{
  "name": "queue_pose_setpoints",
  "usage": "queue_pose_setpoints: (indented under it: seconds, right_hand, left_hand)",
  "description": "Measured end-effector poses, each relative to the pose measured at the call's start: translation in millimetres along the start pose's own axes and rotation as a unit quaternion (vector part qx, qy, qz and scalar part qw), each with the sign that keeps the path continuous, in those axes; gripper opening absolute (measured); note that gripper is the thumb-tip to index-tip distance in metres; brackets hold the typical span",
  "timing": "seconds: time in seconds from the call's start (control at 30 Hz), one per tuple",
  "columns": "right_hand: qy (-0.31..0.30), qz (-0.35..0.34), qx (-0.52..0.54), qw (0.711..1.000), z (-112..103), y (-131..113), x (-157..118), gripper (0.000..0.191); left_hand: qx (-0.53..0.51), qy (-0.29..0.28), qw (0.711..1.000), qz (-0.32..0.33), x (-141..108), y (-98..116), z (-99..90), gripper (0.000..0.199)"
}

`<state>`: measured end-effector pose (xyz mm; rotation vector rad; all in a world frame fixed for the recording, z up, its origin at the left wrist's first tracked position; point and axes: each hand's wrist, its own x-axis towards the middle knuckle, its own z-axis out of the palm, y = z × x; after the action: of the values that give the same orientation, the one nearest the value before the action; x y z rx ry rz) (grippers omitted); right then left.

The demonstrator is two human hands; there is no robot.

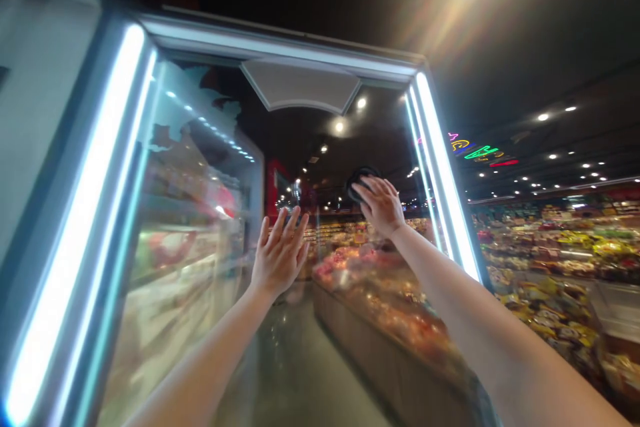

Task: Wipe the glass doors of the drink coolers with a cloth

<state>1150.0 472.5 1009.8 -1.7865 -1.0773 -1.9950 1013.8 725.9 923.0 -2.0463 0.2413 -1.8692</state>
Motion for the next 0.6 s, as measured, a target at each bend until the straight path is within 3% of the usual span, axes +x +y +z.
queue_pose_setpoints:
  seconds: [0.1,0.17,0.3,0.37,0.4,0.5,0.6]
  right_hand:
    - [0.074,0.173,-0.021,0.982,11,2,28,0.048]
    - [0.072,0.185,-0.015,0.98,17,-19,45,0.048]
    - [-0.008,-0.006,0.022,1.0,15,-59,39,0.048]
    - [-0.043,-0.085,0.035,0.995,11,-57,24,0.048]
    - [-0.047,-0.089,0.034,0.994,10,-50,19,0.047]
    - [-0.007,0.039,0.014,0.999,14,-25,23,0.047]
    - [0.037,0.17,0.003,0.985,26,-28,48,0.049]
  left_hand:
    - [0.009,-0.001,1.0,-0.001,-1,1,1.3,0.066]
    - [0.014,-0.006,1.0,-0.002,-1,1,1.9,0.066]
    - [0.02,-0.027,0.999,-0.002,1,2,-0.5,0.063]
    - [0.017,-0.037,0.999,0.01,0,-3,-4.5,0.064]
    - [0.015,-0.043,0.999,0.023,-3,-8,-7.5,0.064]
    - [0.02,-0.051,0.996,0.066,-17,-30,-20.6,0.067]
    - [0.048,-0.039,0.996,0.069,-36,-59,-36.5,0.074]
